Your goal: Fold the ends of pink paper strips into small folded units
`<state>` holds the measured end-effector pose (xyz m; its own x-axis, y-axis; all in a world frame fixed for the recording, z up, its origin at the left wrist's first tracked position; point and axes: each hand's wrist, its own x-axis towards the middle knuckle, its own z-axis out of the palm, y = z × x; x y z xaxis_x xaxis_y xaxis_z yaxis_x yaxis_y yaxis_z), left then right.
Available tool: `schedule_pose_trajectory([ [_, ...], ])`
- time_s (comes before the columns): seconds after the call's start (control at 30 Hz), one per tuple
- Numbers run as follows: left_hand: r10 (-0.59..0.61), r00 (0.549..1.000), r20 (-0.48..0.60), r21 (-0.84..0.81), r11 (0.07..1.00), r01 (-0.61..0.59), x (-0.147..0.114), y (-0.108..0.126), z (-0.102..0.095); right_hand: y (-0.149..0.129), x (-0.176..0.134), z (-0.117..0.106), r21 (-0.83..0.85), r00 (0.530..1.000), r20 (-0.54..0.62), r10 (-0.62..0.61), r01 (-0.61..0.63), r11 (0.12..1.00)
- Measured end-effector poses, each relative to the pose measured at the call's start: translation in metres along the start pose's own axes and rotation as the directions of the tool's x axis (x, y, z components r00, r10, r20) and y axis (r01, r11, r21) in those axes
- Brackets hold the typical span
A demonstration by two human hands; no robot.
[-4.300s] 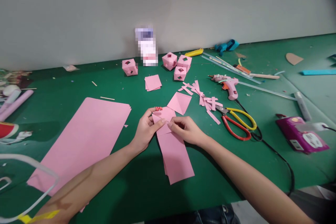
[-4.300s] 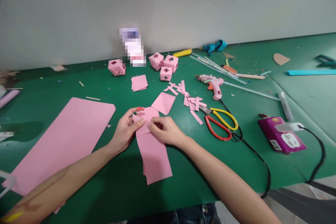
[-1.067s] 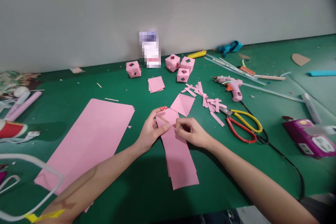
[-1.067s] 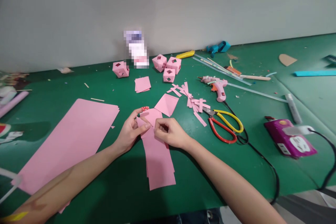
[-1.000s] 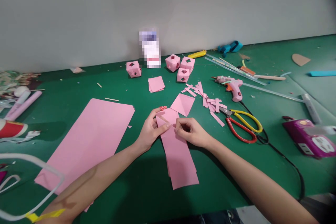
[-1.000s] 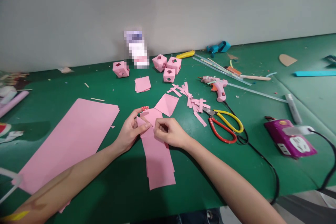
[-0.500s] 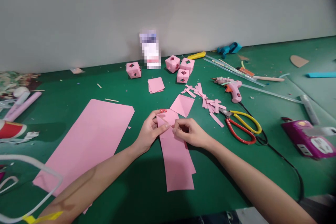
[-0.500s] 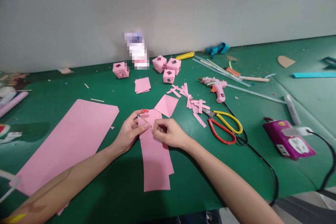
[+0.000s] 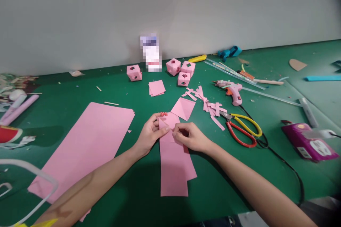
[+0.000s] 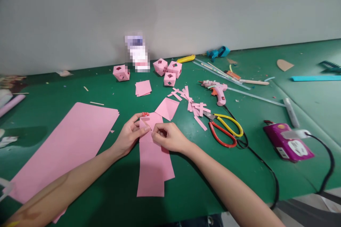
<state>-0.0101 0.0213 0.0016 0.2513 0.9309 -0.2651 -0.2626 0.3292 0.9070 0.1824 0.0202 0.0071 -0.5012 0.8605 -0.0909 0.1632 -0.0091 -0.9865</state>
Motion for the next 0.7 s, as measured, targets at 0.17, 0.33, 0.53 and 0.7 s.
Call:
schedule_pose_trajectory([
  [0.17, 0.006, 1.000, 0.016, 0.032, 0.999, -0.006, 0.0009, -0.0005, -0.0004, 0.0014, -0.0004, -0.0012, -0.024, 1.000, 0.003, 0.001, -0.001, 1.000],
  [0.33, -0.015, 1.000, -0.002, -0.036, 0.999, 0.015, 0.0018, 0.0004, -0.0006, 0.0024, -0.0003, -0.0002, -0.026, 1.000, -0.018, -0.022, 0.022, 0.999],
  [0.53, -0.028, 0.999, -0.021, 0.007, 1.000, 0.028, 0.0009, 0.0007, -0.0010, -0.0003, 0.0001, 0.0013, -0.009, 1.000, -0.022, -0.003, 0.002, 1.000],
  [0.7, -0.012, 0.999, -0.032, -0.031, 0.999, 0.011, 0.0004, 0.0008, 0.0008, 0.0018, 0.0004, 0.0009, -0.008, 0.999, -0.037, -0.026, 0.026, 1.000],
])
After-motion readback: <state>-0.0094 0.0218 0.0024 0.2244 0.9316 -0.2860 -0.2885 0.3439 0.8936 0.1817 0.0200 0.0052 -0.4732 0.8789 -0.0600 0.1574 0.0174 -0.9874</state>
